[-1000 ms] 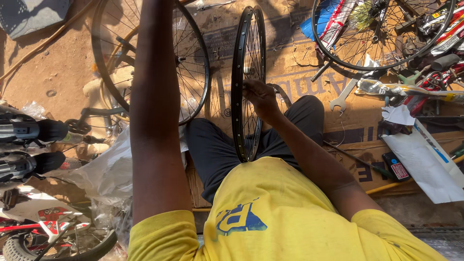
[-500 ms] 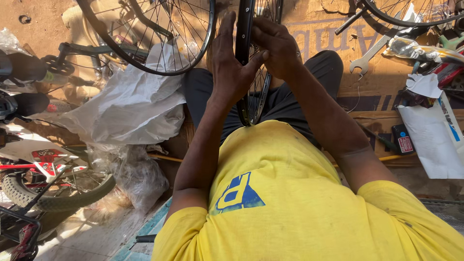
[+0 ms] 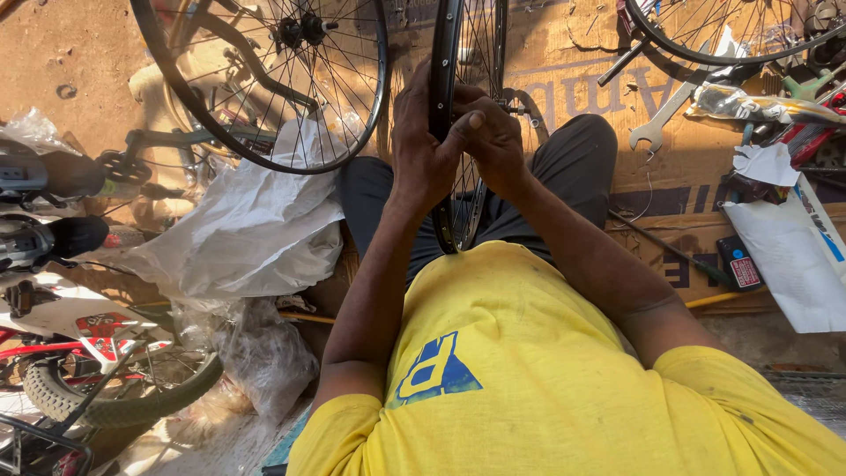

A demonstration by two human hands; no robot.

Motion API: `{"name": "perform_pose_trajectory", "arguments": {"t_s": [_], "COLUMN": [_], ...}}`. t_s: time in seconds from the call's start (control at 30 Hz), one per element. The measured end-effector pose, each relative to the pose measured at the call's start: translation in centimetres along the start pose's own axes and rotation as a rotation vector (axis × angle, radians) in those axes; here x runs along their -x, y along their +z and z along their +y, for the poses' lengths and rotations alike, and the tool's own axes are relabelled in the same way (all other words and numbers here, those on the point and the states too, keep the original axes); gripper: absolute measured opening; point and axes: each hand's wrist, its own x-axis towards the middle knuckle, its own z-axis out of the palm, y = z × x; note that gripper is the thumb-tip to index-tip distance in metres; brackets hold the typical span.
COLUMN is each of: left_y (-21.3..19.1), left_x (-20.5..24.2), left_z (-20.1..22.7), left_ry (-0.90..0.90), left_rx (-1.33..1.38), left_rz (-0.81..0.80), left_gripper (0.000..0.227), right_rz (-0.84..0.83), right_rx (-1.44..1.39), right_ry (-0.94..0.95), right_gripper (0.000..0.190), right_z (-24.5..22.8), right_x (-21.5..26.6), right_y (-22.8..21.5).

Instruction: The person sits on the floor and uses a wrench to tighten the nuts on a bicycle wheel rim. They rotate the wheel to access different sections and continue the tightening process.

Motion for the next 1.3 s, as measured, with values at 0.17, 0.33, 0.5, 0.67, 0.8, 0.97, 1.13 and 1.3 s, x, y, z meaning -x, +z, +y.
{"name": "perform_pose_trajectory", "arguments": {"t_s": [0.17, 0.33, 0.5, 0.67, 0.8, 0.97, 1.13, 1.3], "left_y": [0.3, 1.8, 2.0, 1.5, 1.6, 1.3, 1.5, 1.1], "left_x": [0.6, 0.7, 1.3, 1.4, 1.6, 1.6, 1.6, 2.6], "left_z": [0.5, -0.1, 0.3, 0.3, 0.3, 0.7, 0.7, 0.7], "left_ry": [0.098, 0.136, 0.195, 0.144, 0.117, 0.072, 0.162, 0.139], "left_rx": [-0.017, 0.002, -0.095, -0.084, -0.055, -0.029, -0.126, -0.058], "left_rz": [-0.009, -0.003, 0.044, 0.048, 0.072, 0.076, 0.086, 0.051], "left_gripper": [0.084, 0.083, 0.082, 0.082, 0.081, 0.077, 0.076, 0.075], "right_rz": [-0.251, -0.073, -0.16, -0.325, -0.162, -0.137, -0.062, -0.164], "right_rx": [-0.131, 0.297, 0.511, 0.316, 0.274, -0.033, -0.242, -0.169], "right_ry": [0.195, -0.097, 0.017, 0.15, 0.184, 0.04, 0.117, 0.267], "right_gripper": [0.048, 0.058, 0.048, 0.057, 0.062, 0.068, 0.055, 0.059], "right_z": [-1.9, 0.0, 1.5, 1.2, 0.9, 0.1, 0.1, -0.2], "right_x": [-2.2, -1.4, -1.4, -2.4, -1.3, 0.0, 0.5, 0.5], "right_y": [-3.7, -3.4, -3.5, -4.8, -3.4, -2.1, -3.2, -3.2]}}
